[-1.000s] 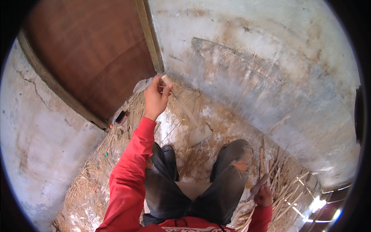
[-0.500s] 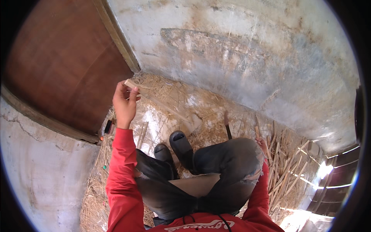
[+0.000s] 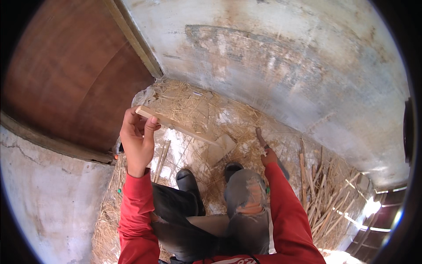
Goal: The person strips thin layers from a bamboo stick using a utility knife and then uses a cleaver to shave a thicker bamboo piece while sitting on the floor.
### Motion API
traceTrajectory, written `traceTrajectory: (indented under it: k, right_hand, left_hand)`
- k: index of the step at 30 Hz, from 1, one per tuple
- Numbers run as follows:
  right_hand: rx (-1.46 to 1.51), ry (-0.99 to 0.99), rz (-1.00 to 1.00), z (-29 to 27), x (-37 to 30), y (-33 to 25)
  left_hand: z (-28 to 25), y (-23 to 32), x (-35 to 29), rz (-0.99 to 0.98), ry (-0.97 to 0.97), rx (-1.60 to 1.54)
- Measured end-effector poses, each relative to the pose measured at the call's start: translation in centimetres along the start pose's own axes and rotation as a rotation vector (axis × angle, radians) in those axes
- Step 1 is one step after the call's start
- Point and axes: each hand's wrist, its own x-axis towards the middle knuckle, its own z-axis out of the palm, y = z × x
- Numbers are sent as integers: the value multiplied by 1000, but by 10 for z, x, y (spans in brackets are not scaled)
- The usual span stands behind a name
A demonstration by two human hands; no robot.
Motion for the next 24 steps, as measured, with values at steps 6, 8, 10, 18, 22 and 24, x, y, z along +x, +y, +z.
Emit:
traceTrajectory:
  k: [6,8,10,18,22,24]
  right_hand:
    - [-183,22,-132,33,65,-67]
    - [-127,-4,51,41,82,-67]
    - [-69,-42,284,51,94,-61]
    - [-401,-31,44,84,83,-8]
    - [-297,-105,-90,60,55,-62]
    - [-237,-10,-210,13,49,-77]
  left_hand:
    - [1,6,-6,-26,47,38]
    - [2,7,-7,-31,65,16]
    - [2,5,-8,-37,47,-7]
    - [-2,5,-13,-17,12,-4]
    - [-9,2,-18,-3,30,69]
    - [-6,4,-21,11,38,82]
